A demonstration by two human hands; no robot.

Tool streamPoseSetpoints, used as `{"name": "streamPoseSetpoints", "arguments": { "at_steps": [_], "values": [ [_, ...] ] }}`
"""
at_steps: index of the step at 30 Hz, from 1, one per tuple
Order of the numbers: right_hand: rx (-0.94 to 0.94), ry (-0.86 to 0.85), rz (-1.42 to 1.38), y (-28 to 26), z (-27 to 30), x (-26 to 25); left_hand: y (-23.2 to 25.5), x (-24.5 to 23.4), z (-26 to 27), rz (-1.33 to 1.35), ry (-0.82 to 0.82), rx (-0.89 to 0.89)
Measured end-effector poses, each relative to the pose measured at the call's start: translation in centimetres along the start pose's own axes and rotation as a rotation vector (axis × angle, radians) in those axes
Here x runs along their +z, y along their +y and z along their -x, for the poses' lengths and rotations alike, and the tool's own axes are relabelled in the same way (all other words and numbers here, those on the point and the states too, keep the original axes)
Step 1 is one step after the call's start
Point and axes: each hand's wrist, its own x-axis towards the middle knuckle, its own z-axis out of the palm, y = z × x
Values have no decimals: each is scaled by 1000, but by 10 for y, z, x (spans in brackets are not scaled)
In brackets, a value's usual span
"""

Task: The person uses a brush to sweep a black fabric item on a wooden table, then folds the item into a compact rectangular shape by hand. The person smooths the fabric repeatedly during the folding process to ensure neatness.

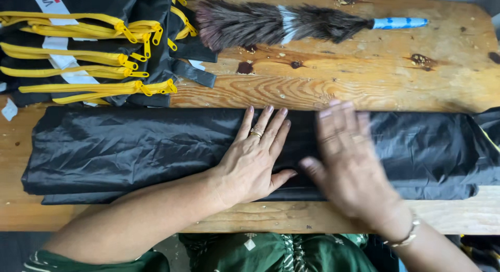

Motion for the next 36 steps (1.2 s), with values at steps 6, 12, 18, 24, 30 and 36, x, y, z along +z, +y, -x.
{"name": "streamPoseSetpoints", "arguments": {
  "at_steps": [6, 12, 18, 24, 30, 36],
  "values": [
    [-217, -95, -124, -16, 1, 5, -1, 1, 4, 84, -13, 0],
    [-83, -129, -66, 31, 24, 3, -3, -2, 6, 125, 47, 25],
    [309, -181, 77, 52, 32, 10, -2, -8, 6, 126, 54, 44],
    [-181, -165, -142, -4, 41, -18, -7, -15, 6, 158, -22, 89],
    [-96, -205, -232, 28, 73, -25, -11, -21, 5, 220, 34, 154],
    [-58, 101, -179, 20, 82, -17, 17, -33, 0, 399, 130, 318]
  ]
}}
